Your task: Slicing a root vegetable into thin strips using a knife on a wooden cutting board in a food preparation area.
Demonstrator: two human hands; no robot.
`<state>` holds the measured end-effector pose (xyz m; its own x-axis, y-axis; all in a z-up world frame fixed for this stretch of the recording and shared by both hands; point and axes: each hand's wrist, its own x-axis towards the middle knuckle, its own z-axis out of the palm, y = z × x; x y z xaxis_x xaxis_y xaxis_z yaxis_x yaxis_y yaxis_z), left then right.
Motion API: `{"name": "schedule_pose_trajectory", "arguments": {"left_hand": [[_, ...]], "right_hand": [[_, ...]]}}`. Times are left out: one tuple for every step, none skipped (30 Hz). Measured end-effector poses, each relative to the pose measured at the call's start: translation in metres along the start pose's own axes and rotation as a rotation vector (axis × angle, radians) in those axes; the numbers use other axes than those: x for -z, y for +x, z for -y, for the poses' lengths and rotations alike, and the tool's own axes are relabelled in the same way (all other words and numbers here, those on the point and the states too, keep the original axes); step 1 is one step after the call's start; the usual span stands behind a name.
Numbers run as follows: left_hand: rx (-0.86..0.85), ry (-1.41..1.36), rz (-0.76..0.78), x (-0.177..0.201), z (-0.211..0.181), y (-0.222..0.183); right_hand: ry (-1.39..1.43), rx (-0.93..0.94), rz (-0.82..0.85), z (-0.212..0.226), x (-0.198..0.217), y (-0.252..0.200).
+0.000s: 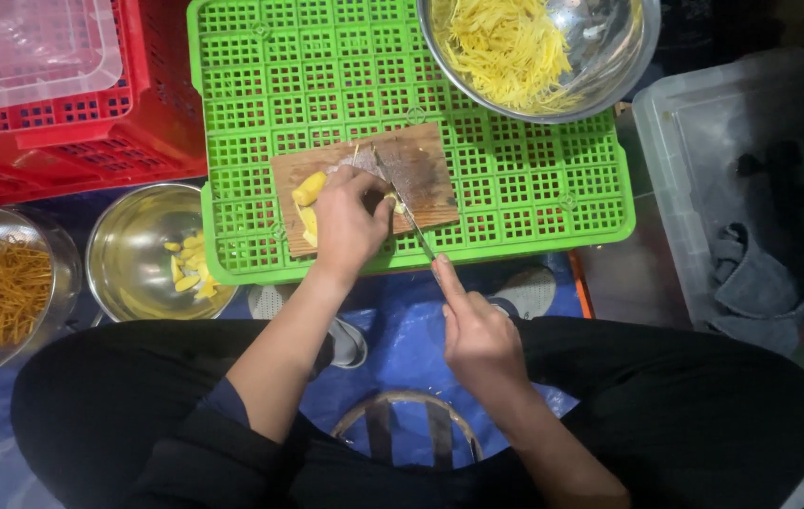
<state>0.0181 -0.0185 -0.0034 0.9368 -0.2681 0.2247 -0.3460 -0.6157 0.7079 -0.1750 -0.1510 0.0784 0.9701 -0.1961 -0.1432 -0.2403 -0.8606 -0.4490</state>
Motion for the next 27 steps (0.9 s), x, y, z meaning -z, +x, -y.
{"name": "schedule_pose_trajectory", "arguments": {"left_hand": [[0.002,0.003,0.001,0.000,0.000,0.000],[0.003,0.003,0.003,0.001,-0.001,0.000],[0.002,0.002,0.007,0.001,-0.002,0.000],[0.001,0.003,0.009,0.003,-0.001,0.000],[-0.009,0.002,0.000,0.003,-0.003,0.001],[-0.019,0.001,-0.009,0.003,-0.004,0.001],[-0.025,-0.001,-0.008,0.003,-0.005,0.002],[-0.035,0.007,-0.003,0.004,-0.006,0.003],[-0.044,0.019,0.001,0.006,-0.006,0.003],[-0.048,0.021,0.000,0.007,-0.006,0.003],[-0.051,0.030,0.007,0.008,-0.006,0.003],[-0.055,0.038,0.014,0.009,-0.006,0.004],[-0.055,0.039,0.013,0.005,0.002,0.005],[-0.052,0.056,-0.007,0.001,0.011,0.006],[-0.050,0.074,-0.027,-0.003,0.019,0.008],[-0.051,0.075,-0.029,-0.001,0.018,0.008],[-0.040,0.076,-0.016,0.001,0.018,0.008],[-0.030,0.077,-0.003,0.002,0.017,0.009],[-0.035,0.080,-0.002,0.004,0.013,0.009],[-0.033,0.113,0.028,0.005,0.010,0.010],[-0.029,0.145,0.059,0.006,0.006,0.010],[-0.031,0.148,0.061,0.005,0.004,0.010],[-0.014,0.188,0.081,0.004,0.001,0.010],[0.004,0.228,0.101,0.003,-0.001,0.010],[0.001,0.231,0.102,0.004,-0.003,0.013],[0.020,0.298,0.147,0.004,-0.005,0.016],[0.039,0.366,0.193,0.005,-0.007,0.018]], "right_hand": [[0.002,0.001,0.002,0.003,0.001,0.003],[0.005,-0.048,0.054,0.007,0.003,0.006],[0.006,-0.100,0.104,0.010,0.005,0.009],[0.008,-0.101,0.104,0.010,0.002,0.012],[0.031,-0.057,0.075,0.008,0.000,0.014],[0.054,-0.012,0.046,0.006,-0.001,0.017],[0.053,-0.015,0.040,0.000,0.000,0.018],[0.112,-0.005,0.036,-0.005,0.001,0.020],[0.174,0.008,0.033,-0.009,0.000,0.021],[0.176,0.009,0.029,-0.007,0.004,0.019],[0.190,0.013,0.034,-0.006,0.010,0.018],[0.203,0.018,0.040,-0.005,0.015,0.017],[0.203,0.019,0.040,-0.008,0.014,0.015],[0.243,0.045,-0.001,-0.011,0.013,0.013],[0.283,0.071,-0.043,-0.014,0.012,0.012],[0.284,0.073,-0.044,-0.015,0.013,0.013],[0.289,0.086,-0.051,-0.014,0.014,0.014],[0.294,0.098,-0.058,-0.014,0.014,0.015],[0.297,0.097,-0.062,-0.016,0.013,0.015],[0.303,0.093,-0.064,-0.017,0.011,0.016],[0.309,0.088,-0.064,-0.019,0.010,0.015],[0.312,0.087,-0.065,-0.019,0.011,0.015],[0.344,0.074,-0.054,-0.019,0.012,0.015],[0.376,0.061,-0.043,-0.020,0.013,0.015],[0.379,0.060,-0.045,-0.018,0.016,0.017],[0.375,0.059,-0.039,-0.016,0.019,0.018],[0.373,0.056,-0.034,-0.014,0.022,0.018]]}}
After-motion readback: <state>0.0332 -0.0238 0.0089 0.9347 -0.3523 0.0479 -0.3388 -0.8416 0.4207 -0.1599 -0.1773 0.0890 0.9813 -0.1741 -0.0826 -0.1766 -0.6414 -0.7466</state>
